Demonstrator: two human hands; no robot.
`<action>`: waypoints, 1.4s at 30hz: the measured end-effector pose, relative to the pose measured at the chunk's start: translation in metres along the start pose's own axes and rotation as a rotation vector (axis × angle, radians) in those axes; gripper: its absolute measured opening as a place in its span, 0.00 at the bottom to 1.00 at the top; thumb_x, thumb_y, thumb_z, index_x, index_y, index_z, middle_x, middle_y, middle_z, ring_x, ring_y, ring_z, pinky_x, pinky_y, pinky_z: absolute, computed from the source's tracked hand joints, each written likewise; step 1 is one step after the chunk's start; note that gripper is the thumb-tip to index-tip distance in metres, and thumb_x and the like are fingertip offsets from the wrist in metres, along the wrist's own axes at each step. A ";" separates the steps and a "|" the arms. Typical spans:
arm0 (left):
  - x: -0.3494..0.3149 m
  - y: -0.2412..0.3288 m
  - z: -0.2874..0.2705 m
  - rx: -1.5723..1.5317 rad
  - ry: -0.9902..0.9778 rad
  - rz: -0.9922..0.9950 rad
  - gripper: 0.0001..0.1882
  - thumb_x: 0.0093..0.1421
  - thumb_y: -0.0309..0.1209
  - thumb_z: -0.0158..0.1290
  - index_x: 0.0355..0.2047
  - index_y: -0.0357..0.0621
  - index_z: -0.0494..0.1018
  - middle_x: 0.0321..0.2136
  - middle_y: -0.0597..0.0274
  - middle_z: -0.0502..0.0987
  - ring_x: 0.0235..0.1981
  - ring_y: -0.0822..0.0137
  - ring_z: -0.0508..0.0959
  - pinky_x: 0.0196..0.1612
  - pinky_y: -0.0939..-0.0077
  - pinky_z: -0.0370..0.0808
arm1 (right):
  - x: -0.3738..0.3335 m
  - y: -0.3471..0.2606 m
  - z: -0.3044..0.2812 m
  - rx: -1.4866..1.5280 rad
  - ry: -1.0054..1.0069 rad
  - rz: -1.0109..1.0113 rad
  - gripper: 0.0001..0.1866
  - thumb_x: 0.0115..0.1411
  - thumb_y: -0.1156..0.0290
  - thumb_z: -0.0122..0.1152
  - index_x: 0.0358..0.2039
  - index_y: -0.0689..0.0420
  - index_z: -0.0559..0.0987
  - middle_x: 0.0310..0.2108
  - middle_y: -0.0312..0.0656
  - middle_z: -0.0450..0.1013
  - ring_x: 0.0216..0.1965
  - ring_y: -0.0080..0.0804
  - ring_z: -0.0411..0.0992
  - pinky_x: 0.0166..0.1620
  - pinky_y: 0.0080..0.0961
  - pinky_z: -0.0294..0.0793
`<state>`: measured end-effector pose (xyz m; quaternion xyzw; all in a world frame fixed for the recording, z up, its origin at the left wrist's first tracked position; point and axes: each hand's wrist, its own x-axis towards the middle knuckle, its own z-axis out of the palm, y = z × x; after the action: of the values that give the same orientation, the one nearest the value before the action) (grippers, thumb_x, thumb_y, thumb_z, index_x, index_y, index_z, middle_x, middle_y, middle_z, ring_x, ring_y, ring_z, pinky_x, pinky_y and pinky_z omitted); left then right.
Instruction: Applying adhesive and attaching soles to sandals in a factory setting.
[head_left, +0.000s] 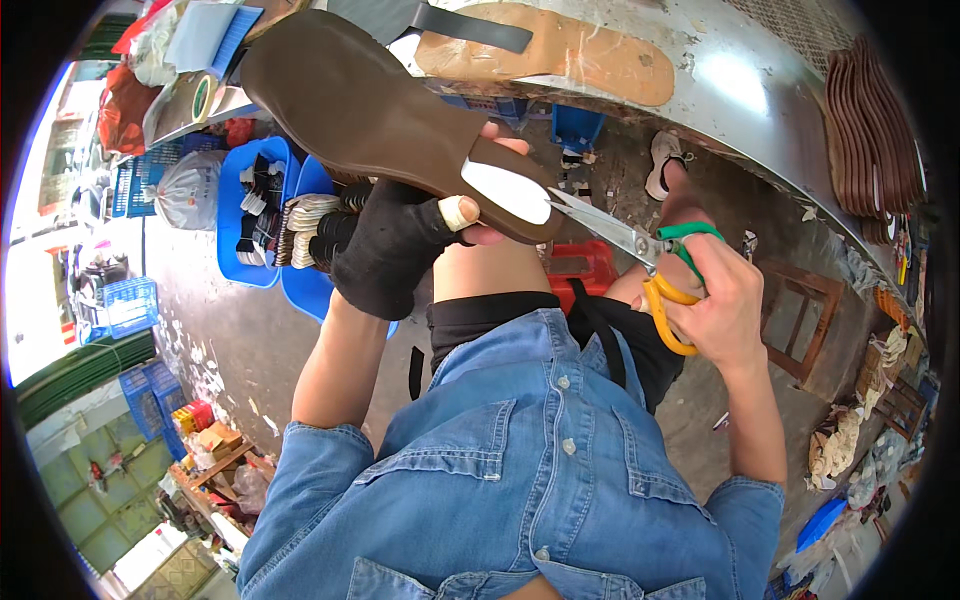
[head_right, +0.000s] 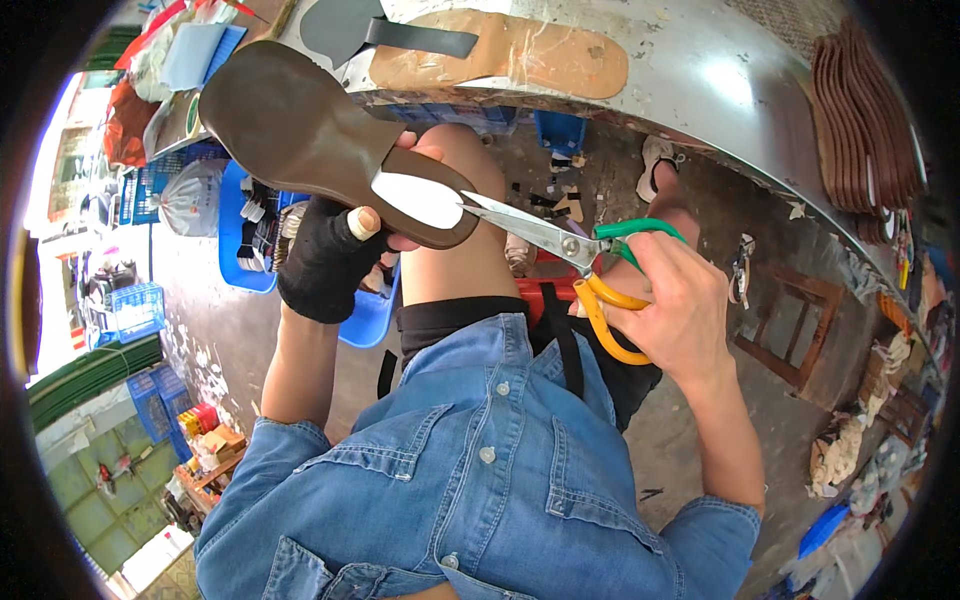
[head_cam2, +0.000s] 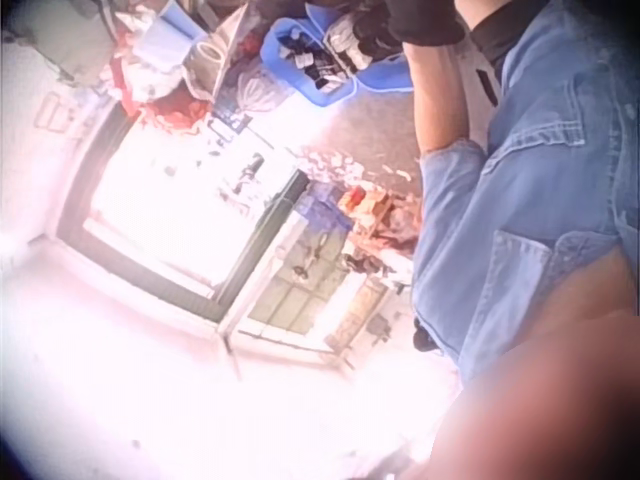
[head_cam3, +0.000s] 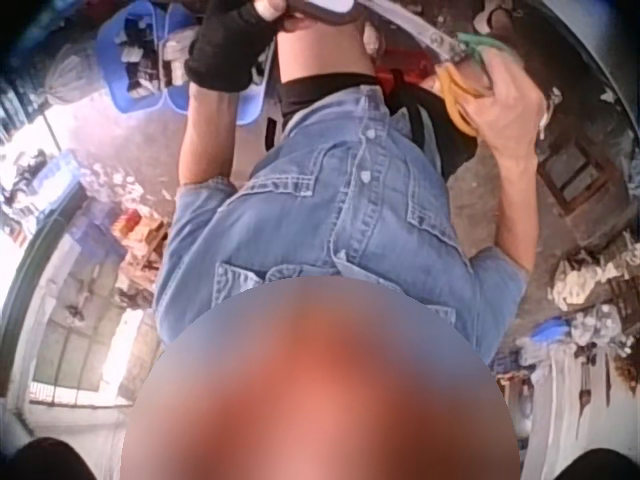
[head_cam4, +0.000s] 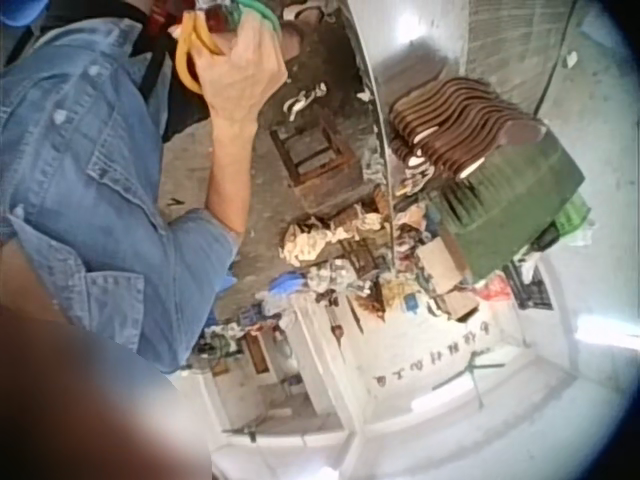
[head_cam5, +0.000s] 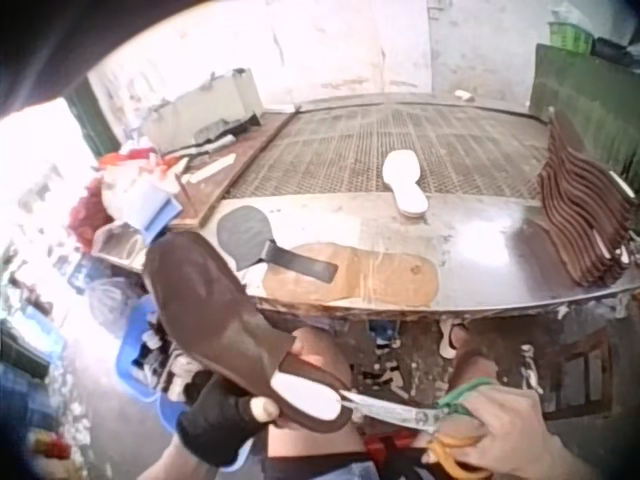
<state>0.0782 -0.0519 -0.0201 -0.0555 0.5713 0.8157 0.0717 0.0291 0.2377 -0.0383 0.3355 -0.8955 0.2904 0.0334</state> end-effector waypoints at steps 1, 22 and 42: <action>0.000 0.002 0.000 0.013 -0.013 -0.026 0.37 0.48 0.39 0.62 0.55 0.40 0.60 0.51 0.49 0.69 0.45 0.62 0.75 0.37 0.76 0.79 | 0.000 0.000 -0.001 -0.011 -0.039 0.004 0.25 0.33 0.62 0.76 0.29 0.59 0.73 0.24 0.43 0.71 0.26 0.41 0.72 0.27 0.31 0.70; 0.044 -0.007 0.013 -0.066 -0.216 0.181 0.45 0.39 0.38 0.69 0.56 0.39 0.60 0.51 0.48 0.69 0.53 0.59 0.69 0.55 0.65 0.66 | 0.084 0.042 -0.018 0.511 0.055 0.397 0.13 0.55 0.67 0.57 0.40 0.58 0.77 0.27 0.35 0.73 0.24 0.21 0.69 0.28 0.18 0.67; 0.072 -0.004 0.018 -0.516 0.016 0.056 0.19 0.56 0.27 0.55 0.48 0.36 0.67 0.41 0.56 0.74 0.41 0.62 0.76 0.45 0.69 0.74 | 0.070 -0.019 0.001 1.194 0.251 0.190 0.20 0.54 0.76 0.59 0.48 0.61 0.67 0.35 0.37 0.71 0.31 0.18 0.70 0.31 0.14 0.69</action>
<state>0.0078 -0.0299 -0.0298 -0.0625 0.3460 0.9357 0.0282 -0.0130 0.1854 -0.0117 0.1782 -0.5935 0.7806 -0.0813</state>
